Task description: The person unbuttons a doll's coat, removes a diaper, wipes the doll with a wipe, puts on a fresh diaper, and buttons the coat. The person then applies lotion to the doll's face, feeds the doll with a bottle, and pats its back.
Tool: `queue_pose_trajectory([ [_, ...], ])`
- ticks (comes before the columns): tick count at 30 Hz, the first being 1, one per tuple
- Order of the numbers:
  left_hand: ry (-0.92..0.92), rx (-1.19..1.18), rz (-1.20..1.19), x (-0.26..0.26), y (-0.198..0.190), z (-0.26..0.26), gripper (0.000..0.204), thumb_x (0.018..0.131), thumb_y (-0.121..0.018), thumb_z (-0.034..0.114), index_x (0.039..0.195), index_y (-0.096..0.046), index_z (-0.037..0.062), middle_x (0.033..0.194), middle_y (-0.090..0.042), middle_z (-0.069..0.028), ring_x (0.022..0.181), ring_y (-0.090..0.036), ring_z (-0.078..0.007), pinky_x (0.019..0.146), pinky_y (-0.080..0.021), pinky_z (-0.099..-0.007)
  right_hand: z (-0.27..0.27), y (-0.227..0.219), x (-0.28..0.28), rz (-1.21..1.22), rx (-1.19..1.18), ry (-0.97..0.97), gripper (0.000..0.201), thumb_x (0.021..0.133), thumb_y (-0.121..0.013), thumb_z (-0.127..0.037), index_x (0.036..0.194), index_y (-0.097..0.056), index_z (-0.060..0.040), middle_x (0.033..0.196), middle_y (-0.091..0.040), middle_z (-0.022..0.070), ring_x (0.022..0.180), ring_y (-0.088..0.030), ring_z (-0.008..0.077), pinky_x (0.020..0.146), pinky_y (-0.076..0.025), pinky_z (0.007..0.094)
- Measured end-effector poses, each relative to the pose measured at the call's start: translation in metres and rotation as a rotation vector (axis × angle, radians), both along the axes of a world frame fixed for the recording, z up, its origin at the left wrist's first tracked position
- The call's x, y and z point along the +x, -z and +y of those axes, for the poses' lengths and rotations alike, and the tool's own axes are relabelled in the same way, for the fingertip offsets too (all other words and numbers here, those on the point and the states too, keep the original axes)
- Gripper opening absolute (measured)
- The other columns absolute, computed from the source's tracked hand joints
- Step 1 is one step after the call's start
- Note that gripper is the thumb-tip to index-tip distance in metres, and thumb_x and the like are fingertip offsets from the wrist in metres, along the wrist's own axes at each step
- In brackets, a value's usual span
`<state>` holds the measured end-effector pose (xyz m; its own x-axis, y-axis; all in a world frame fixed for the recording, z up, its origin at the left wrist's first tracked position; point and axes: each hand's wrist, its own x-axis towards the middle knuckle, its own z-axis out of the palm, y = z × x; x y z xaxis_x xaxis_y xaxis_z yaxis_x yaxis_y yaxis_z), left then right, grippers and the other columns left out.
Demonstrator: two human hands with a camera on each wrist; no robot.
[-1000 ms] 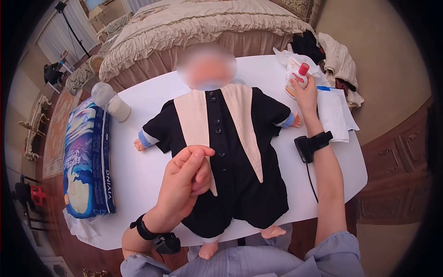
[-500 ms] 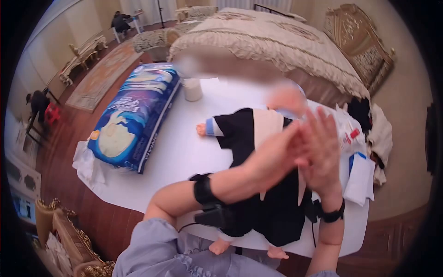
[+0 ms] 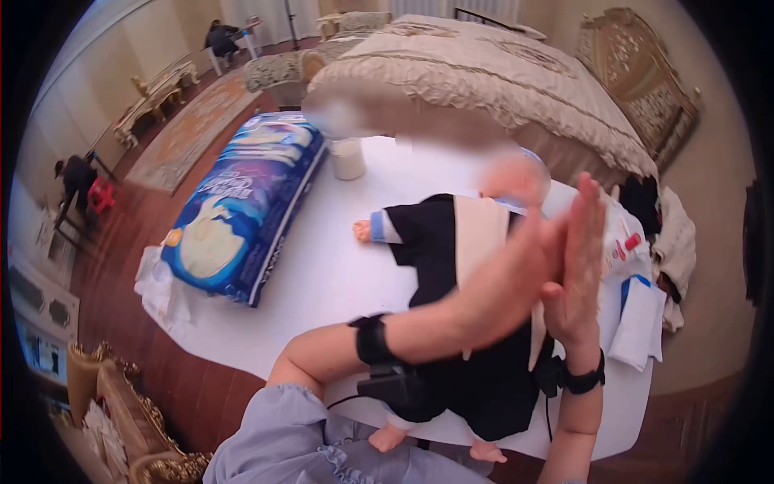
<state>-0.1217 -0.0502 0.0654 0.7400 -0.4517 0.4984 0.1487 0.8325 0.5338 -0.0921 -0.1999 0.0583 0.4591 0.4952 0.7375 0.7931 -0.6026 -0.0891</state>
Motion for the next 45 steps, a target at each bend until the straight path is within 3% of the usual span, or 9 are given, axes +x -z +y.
queue_pose_trajectory([
  [3,-0.276,-0.069,-0.161,0.043,0.001,0.009,0.058,0.107,-0.033,0.043,0.146,-0.04,0.0,0.15,-0.044,-0.014,0.143,-0.035,-0.024,0.12,-0.019,-0.0334,-0.01,-0.003,0.026,0.122,0.148,-0.109,0.078,0.101,-0.04,-0.052,0.154,-0.022,0.0031,0.159,-0.023,0.0238,0.149,-0.02,0.0381,0.12,-0.016,0.0464],
  [4,-0.845,0.51,-0.322,0.076,-0.005,0.047,0.058,0.107,-0.031,0.04,0.146,-0.04,-0.0029,0.153,-0.04,-0.0153,0.145,-0.032,-0.0228,0.12,-0.02,-0.0361,-0.015,-0.004,0.038,0.2,0.179,-0.026,0.075,0.102,-0.041,-0.047,0.153,-0.022,0.0039,0.159,-0.023,0.0241,0.149,-0.02,0.0371,0.121,-0.016,0.0438],
  [8,-1.065,0.882,-0.296,0.156,0.051,0.058,0.047,0.105,-0.044,0.027,0.138,-0.05,-0.0053,0.152,-0.04,-0.0204,0.144,-0.034,-0.0261,0.118,-0.025,-0.037,-0.024,0.03,0.11,0.289,0.135,0.079,0.065,0.105,-0.04,-0.036,0.155,-0.019,0.0017,0.162,-0.02,0.0191,0.151,-0.016,0.0298,0.121,-0.012,0.0366],
  [10,-1.184,1.092,-0.599,0.168,0.068,0.044,0.05,0.101,-0.046,0.025,0.137,-0.045,-0.01,0.148,-0.039,-0.0301,0.142,-0.034,-0.04,0.117,-0.027,-0.0419,-0.018,0.043,0.136,0.305,0.097,0.072,0.065,0.106,-0.04,-0.036,0.155,-0.019,0.0018,0.162,-0.019,0.0187,0.151,-0.014,0.0294,0.121,-0.012,0.0362],
  [18,-1.069,1.317,-0.622,0.168,0.087,0.035,0.061,0.101,-0.049,0.027,0.146,-0.031,-0.0097,0.154,-0.025,-0.0322,0.146,-0.022,-0.0445,0.12,-0.02,-0.045,-0.013,0.087,0.153,0.563,0.279,-0.044,0.073,0.106,-0.032,-0.047,0.154,-0.014,0.0047,0.162,-0.006,0.0258,0.151,-0.009,0.036,0.122,-0.011,0.0385],
  [24,-1.024,1.131,-0.988,0.158,0.079,0.032,0.06,0.1,-0.051,0.024,0.147,-0.031,-0.0077,0.154,-0.026,-0.0317,0.146,-0.023,-0.0428,0.119,-0.022,-0.0454,-0.004,0.063,0.121,0.527,0.187,-0.129,0.076,0.104,-0.033,-0.052,0.156,-0.014,0.0008,0.163,-0.009,0.0211,0.152,-0.01,0.0334,0.122,-0.011,0.0385],
  [30,-1.054,1.155,-0.644,0.155,0.087,0.03,0.058,0.099,-0.051,0.02,0.148,-0.031,-0.0035,0.151,-0.032,-0.0312,0.145,-0.025,-0.0434,0.118,-0.025,-0.044,-0.006,0.077,0.119,0.548,0.266,-0.01,0.076,0.104,-0.037,-0.051,0.155,-0.016,0.001,0.163,-0.013,0.0211,0.151,-0.012,0.0331,0.121,-0.012,0.0391],
  [40,-1.087,1.139,-0.946,0.15,0.082,0.026,0.061,0.099,-0.051,0.024,0.146,-0.032,-0.009,0.152,-0.032,-0.0304,0.144,-0.029,-0.0415,0.118,-0.025,-0.0424,-0.004,0.071,0.106,0.556,0.273,-0.062,0.08,0.102,-0.046,-0.048,0.155,-0.015,0.0035,0.162,-0.015,0.0215,0.151,-0.014,0.0335,0.121,-0.014,0.0392],
  [45,-1.093,1.222,-0.595,0.141,0.084,0.025,0.058,0.098,-0.052,0.023,0.146,-0.036,-0.0054,0.153,-0.032,-0.0282,0.145,-0.028,-0.0408,0.118,-0.024,-0.0422,-0.006,0.074,0.095,0.522,0.232,0.029,0.077,0.101,-0.047,-0.045,0.154,-0.019,0.0027,0.162,-0.017,0.0207,0.15,-0.017,0.0338,0.121,-0.015,0.0397],
])
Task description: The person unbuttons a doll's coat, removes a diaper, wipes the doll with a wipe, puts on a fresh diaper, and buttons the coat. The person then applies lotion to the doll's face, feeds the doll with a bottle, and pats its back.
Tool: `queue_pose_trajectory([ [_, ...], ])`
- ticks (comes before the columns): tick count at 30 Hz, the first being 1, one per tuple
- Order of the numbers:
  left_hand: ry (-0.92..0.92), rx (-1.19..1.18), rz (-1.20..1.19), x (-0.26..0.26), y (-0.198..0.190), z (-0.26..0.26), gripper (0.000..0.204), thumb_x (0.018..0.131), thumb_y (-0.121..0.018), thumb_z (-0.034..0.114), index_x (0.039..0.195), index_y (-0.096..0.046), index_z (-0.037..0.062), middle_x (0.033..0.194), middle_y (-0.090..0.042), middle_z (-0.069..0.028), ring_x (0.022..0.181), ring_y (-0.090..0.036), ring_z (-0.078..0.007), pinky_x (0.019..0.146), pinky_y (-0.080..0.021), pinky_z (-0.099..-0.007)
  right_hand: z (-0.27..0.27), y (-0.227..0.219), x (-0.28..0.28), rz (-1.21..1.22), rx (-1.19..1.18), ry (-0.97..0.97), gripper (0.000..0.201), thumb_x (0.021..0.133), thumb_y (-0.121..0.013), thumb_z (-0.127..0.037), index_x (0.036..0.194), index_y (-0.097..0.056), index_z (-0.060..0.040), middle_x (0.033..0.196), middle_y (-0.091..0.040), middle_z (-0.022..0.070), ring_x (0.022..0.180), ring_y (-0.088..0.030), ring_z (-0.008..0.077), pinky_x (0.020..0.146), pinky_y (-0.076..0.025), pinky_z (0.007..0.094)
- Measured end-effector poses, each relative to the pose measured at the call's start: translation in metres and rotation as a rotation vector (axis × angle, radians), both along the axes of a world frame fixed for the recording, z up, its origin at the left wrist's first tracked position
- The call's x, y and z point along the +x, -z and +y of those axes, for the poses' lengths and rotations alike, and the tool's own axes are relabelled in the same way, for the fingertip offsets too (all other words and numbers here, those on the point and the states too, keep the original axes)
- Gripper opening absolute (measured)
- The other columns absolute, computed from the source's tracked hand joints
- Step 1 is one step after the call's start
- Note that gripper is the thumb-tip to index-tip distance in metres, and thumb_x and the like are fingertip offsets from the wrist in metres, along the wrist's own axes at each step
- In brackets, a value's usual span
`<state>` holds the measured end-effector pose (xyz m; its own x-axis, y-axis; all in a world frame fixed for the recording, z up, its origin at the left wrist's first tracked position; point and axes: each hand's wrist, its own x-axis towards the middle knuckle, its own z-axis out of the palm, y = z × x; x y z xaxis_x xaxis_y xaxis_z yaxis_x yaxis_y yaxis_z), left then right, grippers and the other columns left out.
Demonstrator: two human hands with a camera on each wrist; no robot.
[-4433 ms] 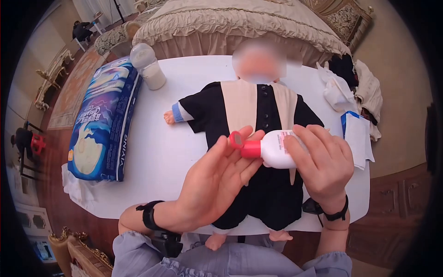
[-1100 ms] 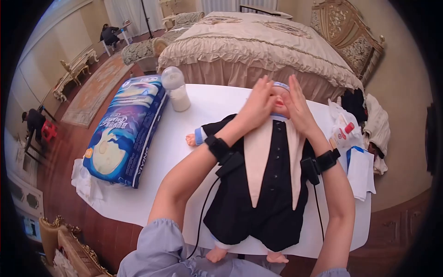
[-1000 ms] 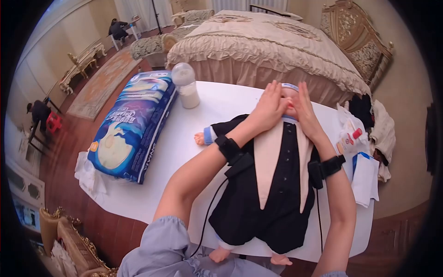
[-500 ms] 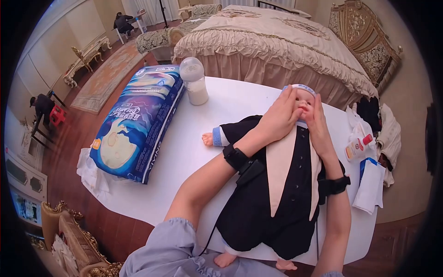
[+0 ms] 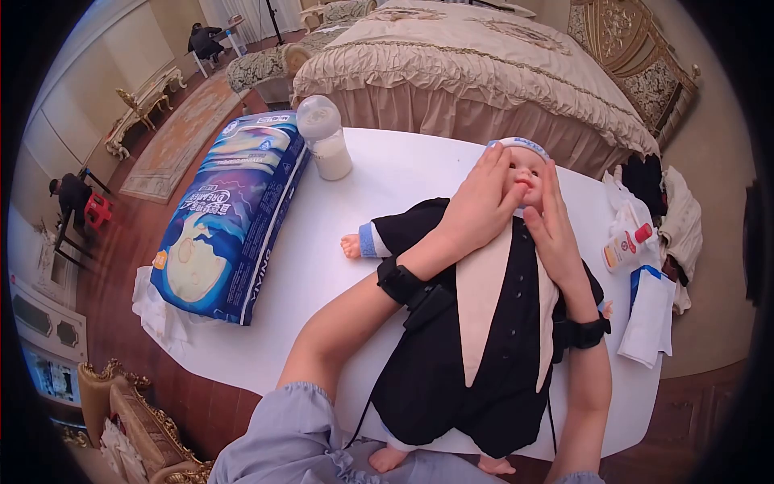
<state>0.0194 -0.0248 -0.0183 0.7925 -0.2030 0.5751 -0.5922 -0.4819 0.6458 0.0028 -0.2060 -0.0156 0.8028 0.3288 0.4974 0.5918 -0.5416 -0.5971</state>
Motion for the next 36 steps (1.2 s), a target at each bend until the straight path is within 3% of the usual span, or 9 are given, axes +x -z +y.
queue_pose_trajectory([
  [3,0.219,0.036,-0.077,0.0,-0.01,0.006,0.057,0.098,-0.051,0.022,0.145,-0.037,-0.0072,0.153,-0.032,-0.0284,0.144,-0.029,-0.0409,0.118,-0.024,-0.0415,-0.001,-0.011,-0.003,-0.102,-0.107,-0.099,0.075,0.101,-0.047,-0.045,0.154,-0.021,0.0023,0.161,-0.02,0.0211,0.15,-0.019,0.0341,0.121,-0.016,0.0397],
  [10,0.065,0.002,-0.163,-0.004,-0.003,-0.002,0.054,0.099,-0.05,0.022,0.145,-0.039,-0.0045,0.149,-0.039,-0.0268,0.143,-0.033,-0.0389,0.117,-0.027,-0.0401,0.004,-0.001,0.003,0.045,0.039,0.061,0.073,0.101,-0.047,-0.044,0.152,-0.025,0.0034,0.159,-0.026,0.022,0.149,-0.023,0.0336,0.121,-0.017,0.04],
  [12,0.036,-0.096,0.087,-0.006,-0.008,0.0,0.052,0.1,-0.049,0.021,0.144,-0.039,-0.005,0.148,-0.042,-0.026,0.142,-0.036,-0.0367,0.117,-0.028,-0.0396,0.003,-0.003,-0.008,0.059,0.015,0.08,0.073,0.101,-0.046,-0.045,0.152,-0.026,0.0037,0.158,-0.026,0.0221,0.148,-0.024,0.0337,0.121,-0.017,0.0399],
  [16,0.107,-0.25,0.2,-0.013,-0.011,0.006,0.048,0.1,-0.048,0.022,0.139,-0.045,-0.0056,0.144,-0.045,-0.0275,0.138,-0.038,-0.041,0.115,-0.031,-0.0404,0.001,-0.011,-0.011,-0.098,-0.157,0.0,0.074,0.101,-0.046,-0.046,0.152,-0.025,0.0039,0.157,-0.028,0.0225,0.148,-0.025,0.0341,0.12,-0.018,0.0398],
  [21,0.172,-0.029,-0.175,-0.001,-0.001,0.003,0.049,0.103,-0.045,0.024,0.141,-0.043,-0.0055,0.152,-0.037,-0.0262,0.142,-0.035,-0.0382,0.116,-0.029,-0.0389,0.005,-0.013,-0.002,-0.15,-0.136,-0.063,0.075,0.101,-0.046,-0.047,0.152,-0.025,0.0039,0.157,-0.028,0.0227,0.147,-0.026,0.0341,0.12,-0.019,0.0398],
  [28,-0.047,0.035,0.056,-0.012,-0.001,0.003,0.058,0.103,-0.046,0.029,0.146,-0.035,-0.0073,0.152,-0.032,-0.031,0.144,-0.029,-0.0411,0.117,-0.027,-0.0403,0.003,-0.007,-0.017,0.087,-0.078,0.142,0.076,0.1,-0.046,-0.049,0.152,-0.025,0.0031,0.157,-0.027,0.0234,0.148,-0.024,0.034,0.12,-0.02,0.0393],
  [31,-0.05,0.058,0.033,-0.013,0.0,0.002,0.061,0.102,-0.047,0.031,0.147,-0.031,-0.0079,0.152,-0.03,-0.0317,0.145,-0.027,-0.042,0.118,-0.026,-0.0402,0.003,-0.012,-0.018,-0.129,-0.176,0.027,0.077,0.1,-0.047,-0.048,0.152,-0.025,0.0042,0.157,-0.027,0.0251,0.148,-0.024,0.0347,0.119,-0.023,0.0381],
  [33,0.023,0.202,-0.209,-0.01,0.0,0.003,0.062,0.102,-0.047,0.031,0.146,-0.031,-0.0089,0.153,-0.029,-0.0321,0.144,-0.028,-0.043,0.118,-0.025,-0.0401,0.005,-0.015,-0.013,-0.159,-0.197,-0.008,0.077,0.1,-0.048,-0.048,0.152,-0.025,0.0042,0.157,-0.027,0.0252,0.148,-0.024,0.0344,0.119,-0.023,0.0385],
  [36,0.078,0.159,-0.221,-0.008,0.002,0.003,0.06,0.103,-0.046,0.03,0.147,-0.031,-0.0079,0.153,-0.028,-0.0318,0.144,-0.027,-0.0425,0.119,-0.023,-0.0406,0.007,-0.009,-0.014,-0.102,-0.118,-0.001,0.077,0.1,-0.05,-0.047,0.152,-0.025,0.0041,0.157,-0.026,0.0252,0.148,-0.024,0.0335,0.12,-0.02,0.0396],
])
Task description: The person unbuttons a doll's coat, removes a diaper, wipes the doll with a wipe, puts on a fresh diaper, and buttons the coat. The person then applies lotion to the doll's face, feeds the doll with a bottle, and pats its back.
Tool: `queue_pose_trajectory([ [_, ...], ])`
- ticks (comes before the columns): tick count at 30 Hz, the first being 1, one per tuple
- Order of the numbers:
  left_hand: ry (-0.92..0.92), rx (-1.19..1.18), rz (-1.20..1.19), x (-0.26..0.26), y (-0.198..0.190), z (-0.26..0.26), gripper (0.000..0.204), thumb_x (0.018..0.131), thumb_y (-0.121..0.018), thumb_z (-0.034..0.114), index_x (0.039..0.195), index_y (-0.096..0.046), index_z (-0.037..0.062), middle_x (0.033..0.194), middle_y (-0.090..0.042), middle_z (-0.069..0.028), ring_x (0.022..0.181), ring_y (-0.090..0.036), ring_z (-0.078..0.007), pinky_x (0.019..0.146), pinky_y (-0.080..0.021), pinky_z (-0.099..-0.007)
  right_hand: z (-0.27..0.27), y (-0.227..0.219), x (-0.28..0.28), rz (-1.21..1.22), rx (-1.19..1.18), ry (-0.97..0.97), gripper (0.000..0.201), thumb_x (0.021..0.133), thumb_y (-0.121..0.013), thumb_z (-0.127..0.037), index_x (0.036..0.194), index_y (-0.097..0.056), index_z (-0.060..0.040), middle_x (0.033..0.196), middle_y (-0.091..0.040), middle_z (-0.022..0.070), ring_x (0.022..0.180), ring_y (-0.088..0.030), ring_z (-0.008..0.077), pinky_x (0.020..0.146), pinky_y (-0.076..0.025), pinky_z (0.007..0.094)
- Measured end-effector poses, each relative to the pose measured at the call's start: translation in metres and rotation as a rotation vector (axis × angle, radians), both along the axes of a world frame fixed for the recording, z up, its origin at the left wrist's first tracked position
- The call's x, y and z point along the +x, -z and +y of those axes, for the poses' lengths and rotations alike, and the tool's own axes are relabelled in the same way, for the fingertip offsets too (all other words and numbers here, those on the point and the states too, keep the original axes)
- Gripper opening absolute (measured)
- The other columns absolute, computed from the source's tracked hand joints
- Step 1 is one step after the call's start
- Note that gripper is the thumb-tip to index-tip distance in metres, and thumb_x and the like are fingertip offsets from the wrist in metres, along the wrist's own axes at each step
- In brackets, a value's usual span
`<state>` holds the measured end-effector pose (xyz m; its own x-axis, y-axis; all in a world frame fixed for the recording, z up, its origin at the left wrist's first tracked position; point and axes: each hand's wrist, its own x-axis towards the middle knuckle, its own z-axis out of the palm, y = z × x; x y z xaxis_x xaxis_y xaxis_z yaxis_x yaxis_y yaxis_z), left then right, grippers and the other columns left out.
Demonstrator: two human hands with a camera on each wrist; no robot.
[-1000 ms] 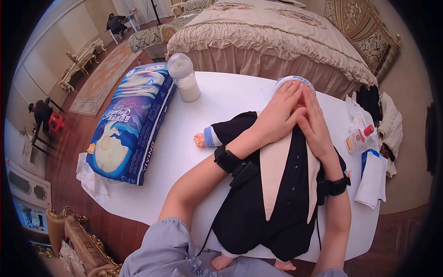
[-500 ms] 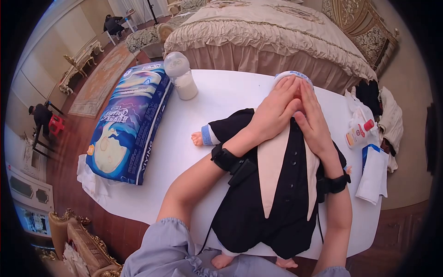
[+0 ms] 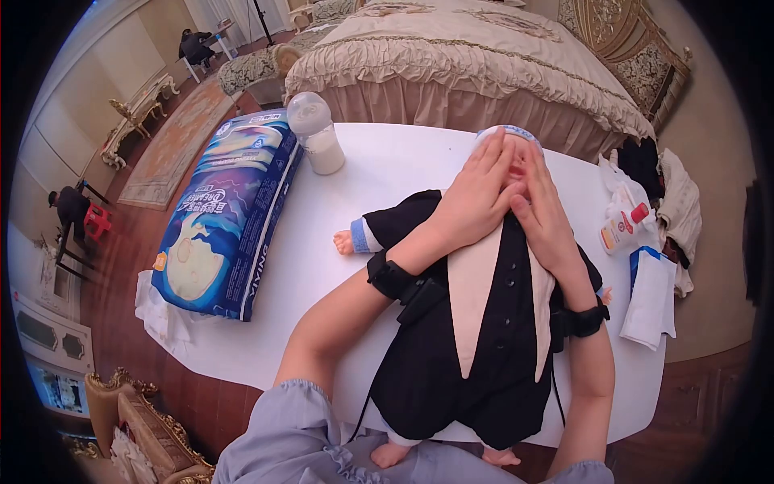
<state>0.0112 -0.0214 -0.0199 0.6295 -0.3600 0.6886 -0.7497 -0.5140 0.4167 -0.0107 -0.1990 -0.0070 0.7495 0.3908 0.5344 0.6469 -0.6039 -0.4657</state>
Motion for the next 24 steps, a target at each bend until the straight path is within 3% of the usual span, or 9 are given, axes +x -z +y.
queue_pose_trajectory([
  [4,-0.081,-0.193,0.265,0.0,-0.002,0.001,0.054,0.103,-0.047,0.028,0.144,-0.037,-0.006,0.153,-0.033,-0.0277,0.144,-0.032,-0.0388,0.117,-0.026,-0.04,-0.003,0.0,-0.011,0.21,0.12,0.132,0.072,0.099,-0.053,-0.041,0.15,-0.029,0.004,0.157,-0.028,0.0231,0.146,-0.029,0.0329,0.121,-0.017,0.0423],
  [6,-0.085,-0.491,0.371,0.006,-0.009,0.014,0.05,0.1,-0.054,0.024,0.141,-0.044,-0.0038,0.148,-0.043,-0.0233,0.139,-0.041,-0.0338,0.114,-0.031,-0.0386,-0.007,-0.012,-0.016,0.089,-0.026,0.123,0.065,0.098,-0.055,-0.037,0.147,-0.037,0.0034,0.154,-0.036,0.0216,0.144,-0.033,0.0326,0.12,-0.017,0.0437],
  [10,-0.681,-0.498,-0.519,0.027,-0.042,0.09,0.061,0.088,-0.072,0.016,0.139,-0.045,-0.0025,0.138,-0.052,-0.02,0.131,-0.047,-0.0313,0.111,-0.033,-0.0395,-0.012,-0.051,-0.036,0.071,-0.153,0.052,0.045,0.095,-0.06,-0.028,0.131,-0.059,0.0003,0.138,-0.057,0.0158,0.136,-0.046,0.0306,0.119,-0.018,0.0487],
  [13,-0.961,-0.471,-0.649,0.033,-0.042,0.144,0.078,0.081,-0.078,0.02,0.144,-0.037,-0.0022,0.139,-0.047,-0.0237,0.136,-0.039,-0.0368,0.115,-0.026,-0.0436,-0.008,-0.06,-0.047,0.017,-0.066,0.062,0.039,0.093,-0.062,-0.024,0.124,-0.064,-0.001,0.13,-0.063,0.0138,0.132,-0.051,0.0286,0.119,-0.018,0.0501],
  [15,-1.245,-0.497,-0.397,0.048,-0.02,0.17,0.094,0.072,-0.086,0.023,0.145,-0.033,-0.0019,0.137,-0.048,-0.0241,0.133,-0.043,-0.035,0.112,-0.031,-0.0421,-0.004,-0.062,-0.052,-0.002,-0.054,0.058,0.039,0.092,-0.063,-0.023,0.125,-0.063,-0.0009,0.131,-0.063,0.0138,0.131,-0.052,0.0284,0.119,-0.018,0.05],
  [16,-1.245,-0.502,-0.399,0.056,-0.005,0.186,0.094,0.072,-0.086,0.023,0.145,-0.033,-0.0019,0.137,-0.048,-0.0241,0.133,-0.043,-0.035,0.112,-0.031,-0.0421,-0.002,-0.063,-0.054,-0.017,-0.043,0.053,0.04,0.091,-0.064,-0.022,0.125,-0.063,-0.0007,0.131,-0.063,0.0138,0.129,-0.053,0.0282,0.119,-0.018,0.05],
  [18,-0.768,-0.79,-0.143,0.064,0.014,0.205,0.09,0.069,-0.089,0.023,0.14,-0.039,-0.0014,0.126,-0.057,-0.0172,0.117,-0.058,-0.0278,0.1,-0.045,-0.0359,0.0,-0.063,-0.055,-0.027,-0.034,0.054,0.041,0.091,-0.065,-0.021,0.126,-0.062,-0.0007,0.131,-0.063,0.0139,0.129,-0.054,0.0282,0.119,-0.02,0.0499],
  [21,-0.805,-0.699,-0.094,0.061,0.021,0.209,0.084,0.068,-0.09,0.019,0.134,-0.043,-0.0015,0.122,-0.059,-0.0137,0.107,-0.063,-0.0245,0.092,-0.05,-0.0336,0.001,-0.061,-0.053,-0.056,-0.004,0.05,0.041,0.089,-0.067,-0.018,0.126,-0.062,-0.0006,0.13,-0.064,0.0139,0.127,-0.055,0.028,0.118,-0.024,0.0496],
  [24,-0.746,-0.779,-0.003,0.042,-0.017,0.183,0.073,0.066,-0.09,0.017,0.124,-0.05,-0.0003,0.121,-0.061,-0.0144,0.105,-0.064,-0.0241,0.092,-0.051,-0.0351,0.002,-0.059,-0.052,-0.073,0.058,0.014,0.047,0.085,-0.071,-0.015,0.128,-0.061,-0.0003,0.131,-0.062,0.0152,0.128,-0.055,0.0294,0.116,-0.029,0.0478],
])
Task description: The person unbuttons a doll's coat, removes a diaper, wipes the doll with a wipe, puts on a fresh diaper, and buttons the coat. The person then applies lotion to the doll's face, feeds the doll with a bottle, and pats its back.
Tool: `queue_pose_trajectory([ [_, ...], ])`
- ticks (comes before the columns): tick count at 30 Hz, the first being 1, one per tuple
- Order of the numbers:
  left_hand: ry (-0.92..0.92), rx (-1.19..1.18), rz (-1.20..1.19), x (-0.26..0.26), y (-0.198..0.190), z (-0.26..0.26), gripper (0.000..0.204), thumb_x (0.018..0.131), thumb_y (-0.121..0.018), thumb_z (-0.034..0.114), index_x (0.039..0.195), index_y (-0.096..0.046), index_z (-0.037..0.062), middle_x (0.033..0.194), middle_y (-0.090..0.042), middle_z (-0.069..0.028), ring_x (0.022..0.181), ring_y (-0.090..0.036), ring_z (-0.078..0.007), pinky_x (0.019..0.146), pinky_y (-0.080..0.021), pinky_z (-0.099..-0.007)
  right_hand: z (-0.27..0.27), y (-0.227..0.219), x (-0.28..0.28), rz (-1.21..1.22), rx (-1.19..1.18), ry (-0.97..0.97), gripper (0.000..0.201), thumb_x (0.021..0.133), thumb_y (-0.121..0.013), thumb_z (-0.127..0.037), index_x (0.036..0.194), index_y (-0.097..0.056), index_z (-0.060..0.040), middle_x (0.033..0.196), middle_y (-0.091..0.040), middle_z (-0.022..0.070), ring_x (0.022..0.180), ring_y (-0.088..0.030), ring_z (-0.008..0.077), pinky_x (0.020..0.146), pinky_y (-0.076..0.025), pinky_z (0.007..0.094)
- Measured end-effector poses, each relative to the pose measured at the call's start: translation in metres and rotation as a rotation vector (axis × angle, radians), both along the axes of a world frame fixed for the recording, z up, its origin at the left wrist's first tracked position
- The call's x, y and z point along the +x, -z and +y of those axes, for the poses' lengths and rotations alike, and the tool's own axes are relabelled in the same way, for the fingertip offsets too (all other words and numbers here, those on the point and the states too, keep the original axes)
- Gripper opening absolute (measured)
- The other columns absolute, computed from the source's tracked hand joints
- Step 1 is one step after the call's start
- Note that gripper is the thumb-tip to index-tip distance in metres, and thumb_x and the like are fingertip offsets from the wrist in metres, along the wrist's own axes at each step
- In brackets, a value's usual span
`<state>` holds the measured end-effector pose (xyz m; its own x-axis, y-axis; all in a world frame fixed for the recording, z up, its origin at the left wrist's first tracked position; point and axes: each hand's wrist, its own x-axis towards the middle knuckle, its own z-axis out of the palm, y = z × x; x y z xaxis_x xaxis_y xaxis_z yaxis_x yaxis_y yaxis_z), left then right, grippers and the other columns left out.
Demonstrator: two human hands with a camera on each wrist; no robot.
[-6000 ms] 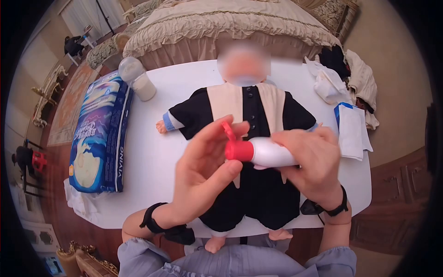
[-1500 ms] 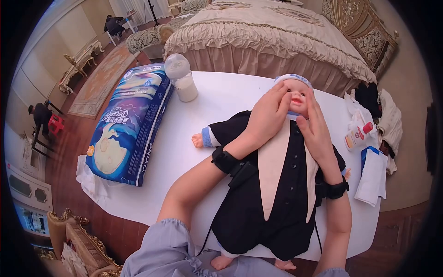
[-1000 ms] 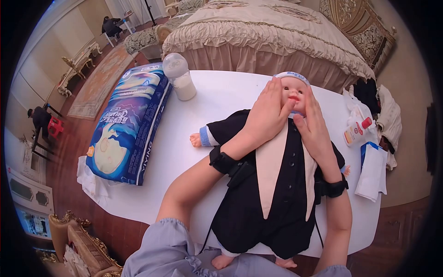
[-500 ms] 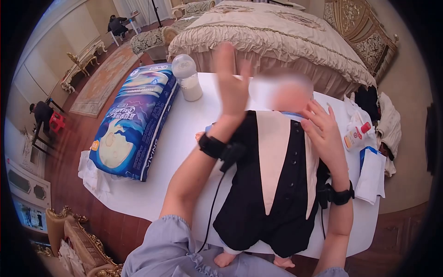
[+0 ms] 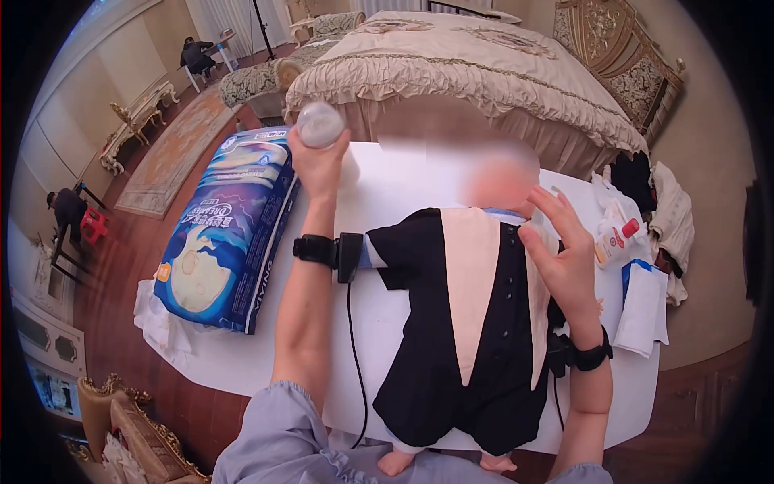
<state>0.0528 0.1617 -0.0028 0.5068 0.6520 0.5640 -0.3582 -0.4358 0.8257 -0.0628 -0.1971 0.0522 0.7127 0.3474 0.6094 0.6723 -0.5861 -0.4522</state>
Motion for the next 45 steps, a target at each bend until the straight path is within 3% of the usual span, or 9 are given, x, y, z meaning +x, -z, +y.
queue_pose_trajectory([
  [5,0.721,-0.046,-0.28,-0.063,-0.089,-0.095,0.079,0.065,-0.09,0.013,0.129,-0.045,0.0032,0.117,-0.057,-0.0105,0.105,-0.061,-0.0212,0.091,-0.051,-0.0345,0.013,-0.007,-0.02,0.085,0.146,-0.034,0.075,0.076,-0.081,-0.015,0.142,-0.047,0.0004,0.14,-0.054,0.0196,0.131,-0.052,0.0328,0.114,-0.033,0.0427],
  [9,1.072,0.182,-0.238,-0.121,-0.088,-0.162,0.088,0.063,-0.09,0.016,0.134,-0.04,0.0047,0.127,-0.047,-0.0133,0.117,-0.051,-0.0231,0.097,-0.045,-0.0374,0.022,0.004,-0.03,0.077,0.214,-0.173,0.095,0.074,-0.085,-0.02,0.15,-0.03,-0.0012,0.148,-0.043,0.02,0.13,-0.052,0.0294,0.109,-0.04,0.0395],
  [12,1.183,0.141,-0.364,-0.139,-0.081,-0.189,0.089,0.063,-0.089,0.02,0.136,-0.039,0.0054,0.124,-0.049,-0.0139,0.118,-0.052,-0.0238,0.099,-0.043,-0.0357,0.03,0.019,-0.035,0.333,0.752,-0.342,0.079,0.073,-0.087,-0.019,0.137,-0.045,-0.0015,0.132,-0.056,0.0156,0.122,-0.057,0.0216,0.099,-0.049,0.0363],
  [15,1.322,0.028,-0.223,-0.141,-0.096,-0.169,0.085,0.064,-0.089,0.02,0.134,-0.043,0.0047,0.121,-0.053,-0.0129,0.114,-0.056,-0.0232,0.098,-0.045,-0.0349,0.021,-0.004,-0.041,0.196,0.247,-0.239,0.072,0.073,-0.086,-0.021,0.132,-0.051,-0.0012,0.121,-0.063,0.0134,0.113,-0.063,0.0219,0.093,-0.052,0.0357],
  [23,0.935,0.105,-0.456,-0.143,-0.077,-0.184,0.076,0.065,-0.089,0.015,0.129,-0.05,0.0025,0.12,-0.056,-0.0124,0.111,-0.059,-0.022,0.095,-0.048,-0.0341,0.031,0.015,-0.034,0.054,0.25,-0.072,0.069,0.068,-0.087,-0.019,0.125,-0.054,-0.0001,0.114,-0.066,0.015,0.101,-0.069,0.0259,0.086,-0.054,0.0349],
  [29,0.794,-0.553,-0.51,-0.115,-0.108,-0.136,0.061,0.086,-0.079,0.016,0.132,-0.042,0.0044,0.117,-0.057,-0.0091,0.102,-0.06,-0.016,0.087,-0.052,-0.0299,0.022,0.006,-0.035,0.139,0.298,-0.102,0.067,0.068,-0.087,-0.015,0.124,-0.054,0.0007,0.112,-0.066,0.0125,0.099,-0.068,0.0222,0.088,-0.052,0.0326],
  [35,0.373,-0.319,0.004,-0.029,-0.006,0.011,0.073,0.072,-0.09,0.028,0.125,-0.05,-0.0029,0.112,-0.063,-0.0131,0.102,-0.062,-0.0193,0.089,-0.049,-0.0302,0.012,-0.001,-0.038,0.391,0.484,-0.163,0.066,0.07,-0.088,-0.018,0.123,-0.054,0.0007,0.113,-0.066,0.0097,0.103,-0.065,0.0183,0.092,-0.05,0.0315],
  [37,0.041,0.245,0.349,-0.04,0.012,0.032,0.073,0.067,-0.092,0.028,0.119,-0.054,-0.0056,0.112,-0.065,-0.0188,0.105,-0.063,-0.0274,0.091,-0.049,-0.0343,0.011,-0.002,-0.039,0.397,0.528,-0.183,0.066,0.07,-0.088,-0.018,0.123,-0.054,0.0007,0.113,-0.066,0.0101,0.103,-0.065,0.0183,0.093,-0.05,0.0319],
  [45,0.082,0.54,0.455,-0.048,0.027,0.032,0.072,0.066,-0.09,0.028,0.119,-0.054,-0.0059,0.114,-0.064,-0.0242,0.108,-0.062,-0.0365,0.094,-0.049,-0.039,0.004,-0.008,-0.038,0.274,0.471,-0.121,0.066,0.07,-0.09,-0.022,0.122,-0.054,-0.0007,0.113,-0.066,0.0097,0.103,-0.064,0.0175,0.091,-0.05,0.0318],
])
